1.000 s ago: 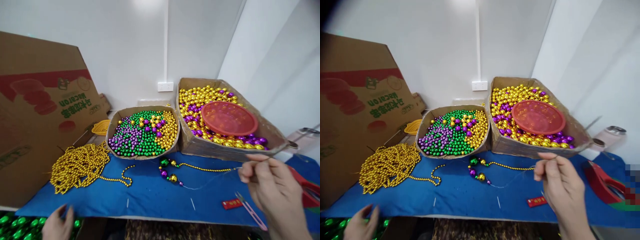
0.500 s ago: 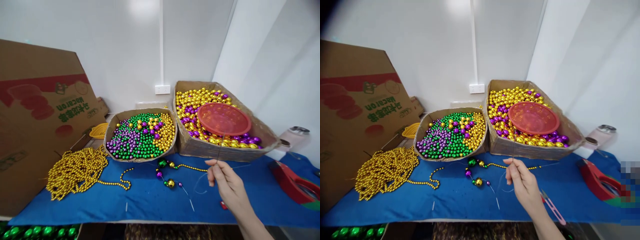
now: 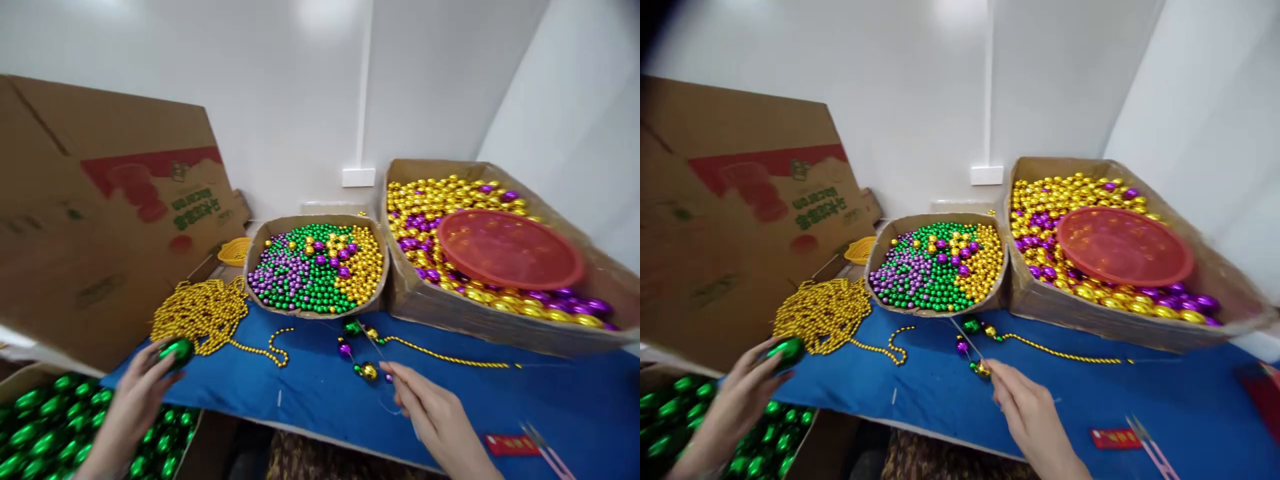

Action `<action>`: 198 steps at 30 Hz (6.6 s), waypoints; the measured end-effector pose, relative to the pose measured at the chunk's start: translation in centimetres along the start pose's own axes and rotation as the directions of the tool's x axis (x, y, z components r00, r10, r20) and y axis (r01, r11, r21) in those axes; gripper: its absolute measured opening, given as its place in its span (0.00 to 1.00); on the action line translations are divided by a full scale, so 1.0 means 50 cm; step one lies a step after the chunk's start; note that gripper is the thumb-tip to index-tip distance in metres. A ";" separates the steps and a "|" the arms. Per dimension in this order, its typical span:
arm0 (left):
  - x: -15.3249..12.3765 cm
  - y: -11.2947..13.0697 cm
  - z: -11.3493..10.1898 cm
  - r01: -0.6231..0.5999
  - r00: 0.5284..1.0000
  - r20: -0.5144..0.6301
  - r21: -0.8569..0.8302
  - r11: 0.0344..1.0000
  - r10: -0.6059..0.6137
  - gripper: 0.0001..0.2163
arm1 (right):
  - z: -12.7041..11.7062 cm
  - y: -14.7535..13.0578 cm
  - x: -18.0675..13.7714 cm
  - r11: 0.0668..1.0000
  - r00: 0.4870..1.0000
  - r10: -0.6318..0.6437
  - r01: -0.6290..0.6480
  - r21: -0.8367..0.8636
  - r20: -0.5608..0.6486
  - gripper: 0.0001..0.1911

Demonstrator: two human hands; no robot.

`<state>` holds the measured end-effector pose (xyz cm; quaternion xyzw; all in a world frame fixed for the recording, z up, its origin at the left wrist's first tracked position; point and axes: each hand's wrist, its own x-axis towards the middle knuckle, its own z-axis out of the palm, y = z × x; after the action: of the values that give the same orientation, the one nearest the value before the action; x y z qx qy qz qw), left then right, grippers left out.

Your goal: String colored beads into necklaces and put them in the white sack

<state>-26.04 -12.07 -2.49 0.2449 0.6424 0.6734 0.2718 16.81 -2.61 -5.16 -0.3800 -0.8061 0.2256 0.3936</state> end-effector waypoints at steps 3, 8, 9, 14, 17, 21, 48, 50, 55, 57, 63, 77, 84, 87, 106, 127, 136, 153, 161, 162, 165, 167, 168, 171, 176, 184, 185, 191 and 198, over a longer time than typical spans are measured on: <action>-0.010 -0.001 0.122 0.147 0.942 0.329 -0.203 0.968 -0.074 0.22 | 0.046 -0.006 -0.008 0.983 0.987 -0.159 0.160 -0.093 0.016 0.13; -0.067 -0.041 0.295 0.419 0.747 0.653 -0.316 0.851 -0.125 0.17 | 0.071 -0.010 -0.025 0.933 0.955 -0.287 0.297 -0.205 0.078 0.13; -0.077 -0.050 0.313 0.450 0.721 0.680 -0.316 0.835 -0.131 0.16 | 0.071 -0.009 -0.028 0.929 0.955 -0.284 0.295 -0.225 0.081 0.14; -0.100 -0.074 0.351 0.509 0.661 0.735 -0.291 0.810 -0.152 0.15 | 0.063 0.002 -0.038 0.924 0.963 -0.257 0.269 -0.273 0.078 0.14; -0.104 -0.077 0.353 0.314 0.718 0.693 -0.238 0.919 -0.066 0.17 | 0.061 0.007 -0.039 0.920 0.964 -0.257 0.267 -0.289 0.070 0.14; -0.105 -0.080 0.346 -0.209 0.690 0.699 -0.059 0.976 0.190 0.23 | 0.057 0.011 -0.033 0.895 0.962 -0.271 0.268 -0.357 0.044 0.14; -0.091 -0.044 0.322 -0.428 0.535 0.802 -0.014 0.904 0.266 0.24 | 0.006 0.024 -0.017 0.686 0.936 -0.336 0.317 -0.655 0.102 0.20; -0.090 -0.041 0.323 -0.435 0.496 0.838 0.012 0.901 0.228 0.27 | 0.008 0.023 -0.015 0.654 0.934 -0.339 0.317 -0.687 0.109 0.21; -0.112 -0.059 0.350 -0.097 0.521 0.849 -0.045 0.994 0.089 0.27 | 0.033 0.026 -0.012 0.683 0.936 -0.329 0.325 -0.654 0.122 0.21; -0.131 -0.073 0.369 0.056 0.544 0.837 -0.114 0.992 0.066 0.25 | 0.049 0.030 -0.016 0.750 0.945 -0.311 0.312 -0.583 0.106 0.19; -0.170 -0.092 0.402 0.305 0.590 0.807 -0.187 0.934 -0.031 0.25 | 0.081 0.038 -0.034 0.947 0.984 -0.164 0.177 -0.267 0.069 0.16; -0.171 -0.093 0.412 0.194 0.520 0.853 -0.160 0.968 0.036 0.27 | 0.099 0.052 -0.054 0.985 0.995 -0.096 0.090 -0.149 -0.034 0.18; -0.005 -0.058 0.499 -0.622 0.565 0.801 0.259 0.739 0.195 0.07 | 0.071 0.075 -0.058 0.956 0.988 -0.103 0.065 -0.286 -0.118 0.17; 0.047 -0.069 0.550 -0.670 0.503 0.861 0.334 0.663 0.075 0.03 | 0.067 0.075 -0.055 0.948 0.987 -0.110 0.069 -0.310 -0.117 0.18; -0.099 -0.080 0.473 0.539 0.631 0.746 -0.228 0.811 -0.210 0.10 | 0.080 0.062 -0.054 0.937 0.981 -0.132 0.077 -0.341 -0.139 0.17; -0.142 -0.104 0.469 0.324 0.661 0.738 -0.119 0.938 -0.135 0.12 | 0.138 0.085 -0.081 0.952 0.992 0.007 -0.046 -0.303 -0.127 0.16; -0.136 -0.114 0.455 -0.174 0.664 0.741 0.024 0.984 0.100 0.10 | 0.155 0.138 -0.101 0.924 0.993 0.011 -0.056 -0.378 -0.120 0.15; -0.062 -0.024 0.618 -0.449 0.470 0.830 -0.069 0.891 0.302 0.13 | 0.137 0.074 0.021 0.828 0.890 0.455 -0.422 0.369 -0.003 0.23; 0.054 -0.066 0.673 -0.882 0.444 0.806 0.315 0.351 0.391 0.08 | 0.126 0.076 0.012 0.860 0.889 0.453 -0.415 0.295 -0.069 0.25; 0.059 -0.074 0.673 -0.882 0.443 0.812 0.318 0.347 0.381 0.09 | 0.124 0.075 0.012 0.872 0.894 0.441 -0.406 0.274 -0.076 0.24; 0.067 -0.091 0.673 -0.878 0.440 0.826 0.313 0.363 0.353 0.11 | 0.119 0.070 0.016 0.898 0.908 0.408 -0.379 0.223 -0.098 0.23; 0.073 -0.094 0.679 -0.868 0.444 0.829 0.303 0.394 0.340 0.11 | 0.117 0.066 0.019 0.912 0.915 0.386 -0.359 0.198 -0.119 0.23; 0.076 -0.093 0.684 -0.859 0.451 0.826 0.299 0.415 0.338 0.11 | 0.116 0.064 0.021 0.919 0.919 0.374 -0.348 0.185 -0.129 0.23; 0.082 -0.082 0.694 -0.826 0.475 0.808 0.275 0.492 0.347 0.09 | 0.112 0.060 0.022 0.935 0.927 0.344 -0.325 0.143 -0.147 0.23; 0.055 -0.055 0.650 -0.715 0.508 0.785 0.156 0.681 0.354 0.09 | 0.098 0.065 0.015 0.955 0.943 0.297 -0.290 0.064 -0.153 0.20; -0.032 -0.045 0.526 0.289 0.645 0.762 -0.304 0.908 0.049 0.14 | 0.106 0.065 0.006 0.986 0.975 0.147 -0.158 -0.050 -0.169 0.18; -0.038 -0.047 0.521 0.314 0.657 0.753 -0.313 0.896 0.033 0.14 | 0.108 0.063 0.005 0.989 0.978 0.120 -0.132 -0.063 -0.172 0.17; -0.049 -0.053 0.512 0.330 0.710 0.704 -0.341 0.880 0.006 0.14 | 0.117 0.059 0.002 0.991 0.983 0.040 -0.062 -0.117 -0.179 0.16; -0.088 -0.057 0.499 0.157 0.721 0.686 -0.297 0.942 0.096 0.15 | 0.128 0.063 0.000 0.986 0.983 0.009 -0.040 -0.165 -0.184 0.16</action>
<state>-5.71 3.27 -3.87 0.4177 0.3740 0.6272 0.5406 13.04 -1.10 -11.02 -0.4409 -0.7779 0.1260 0.4297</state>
